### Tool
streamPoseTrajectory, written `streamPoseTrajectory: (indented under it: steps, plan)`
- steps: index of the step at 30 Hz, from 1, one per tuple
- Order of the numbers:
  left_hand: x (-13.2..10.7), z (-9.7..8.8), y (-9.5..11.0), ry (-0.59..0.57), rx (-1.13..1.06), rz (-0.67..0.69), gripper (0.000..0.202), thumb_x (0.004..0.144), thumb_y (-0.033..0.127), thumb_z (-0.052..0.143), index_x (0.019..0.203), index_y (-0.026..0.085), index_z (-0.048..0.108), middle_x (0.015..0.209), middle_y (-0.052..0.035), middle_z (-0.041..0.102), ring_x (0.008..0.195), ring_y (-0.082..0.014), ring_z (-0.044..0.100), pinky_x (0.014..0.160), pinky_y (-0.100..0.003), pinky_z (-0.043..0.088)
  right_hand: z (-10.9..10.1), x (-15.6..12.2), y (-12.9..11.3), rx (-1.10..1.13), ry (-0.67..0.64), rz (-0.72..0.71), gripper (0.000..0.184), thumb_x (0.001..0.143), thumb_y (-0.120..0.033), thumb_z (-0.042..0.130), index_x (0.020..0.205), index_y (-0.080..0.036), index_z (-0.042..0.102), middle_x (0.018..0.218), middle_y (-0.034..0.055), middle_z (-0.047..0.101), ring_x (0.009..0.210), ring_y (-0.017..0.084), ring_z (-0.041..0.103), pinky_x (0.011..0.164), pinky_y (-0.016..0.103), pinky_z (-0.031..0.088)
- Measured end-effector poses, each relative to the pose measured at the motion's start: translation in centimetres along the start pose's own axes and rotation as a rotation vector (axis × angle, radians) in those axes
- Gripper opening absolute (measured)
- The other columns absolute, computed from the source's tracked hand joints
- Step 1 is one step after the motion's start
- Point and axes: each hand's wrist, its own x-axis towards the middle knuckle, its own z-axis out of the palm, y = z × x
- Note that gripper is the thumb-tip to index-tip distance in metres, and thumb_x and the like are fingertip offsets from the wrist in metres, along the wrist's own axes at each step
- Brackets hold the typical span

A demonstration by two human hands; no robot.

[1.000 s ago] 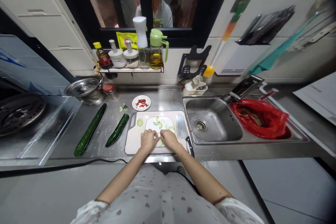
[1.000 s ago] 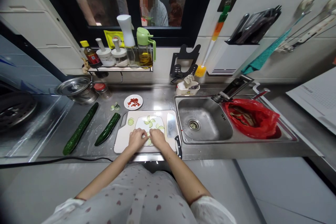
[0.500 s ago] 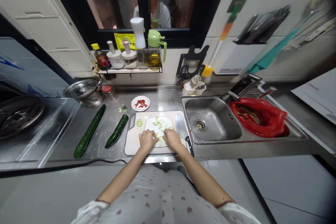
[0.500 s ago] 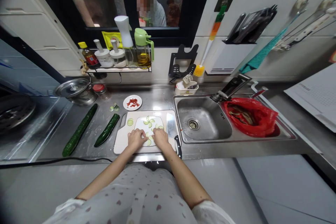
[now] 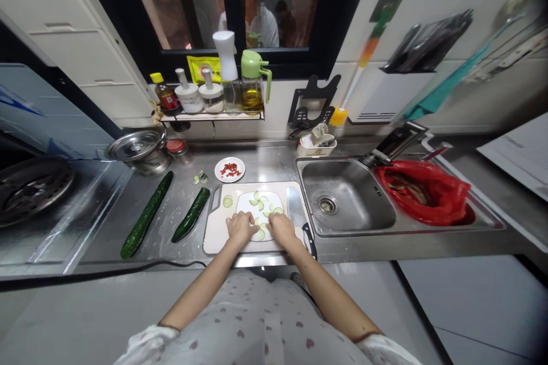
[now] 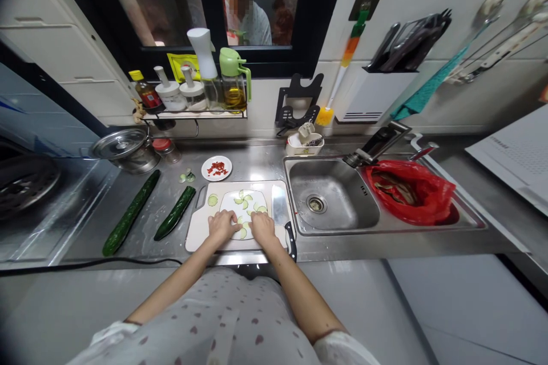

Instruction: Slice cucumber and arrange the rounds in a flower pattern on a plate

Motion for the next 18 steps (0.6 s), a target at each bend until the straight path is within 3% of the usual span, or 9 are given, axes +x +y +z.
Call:
streamPoseTrajectory:
  steps: [9, 18]
  plan:
    - [0.0, -0.2, 0.2, -0.007, -0.007, 0.000, 0.023, 0.076, 0.044, 0.067, 0.085, 0.024, 0.062, 0.103, -0.0044, 0.064, 0.107, -0.0266, 0.054, 0.091, -0.040, 0.029, -0.2, 0.1, 0.0, 0.043, -0.004, -0.005, 0.019, 0.093, -0.024, 0.050, 0.103, -0.016, 0.064, 0.107, 0.0123, 0.067, 0.103, 0.022, 0.058, 0.078, 0.028, 0.038]
    - [0.0, -0.3, 0.4, -0.020, -0.019, -0.022, 0.024, 0.075, 0.045, 0.068, 0.086, 0.024, 0.062, 0.105, -0.0046, 0.064, 0.108, -0.0263, 0.053, 0.091, -0.040, 0.028, 1.0, -0.2, 0.4, 0.149, 0.095, -0.020, 0.022, 0.094, -0.025, 0.046, 0.107, -0.018, 0.062, 0.106, 0.0084, 0.067, 0.101, 0.020, 0.057, 0.078, 0.027, 0.036]
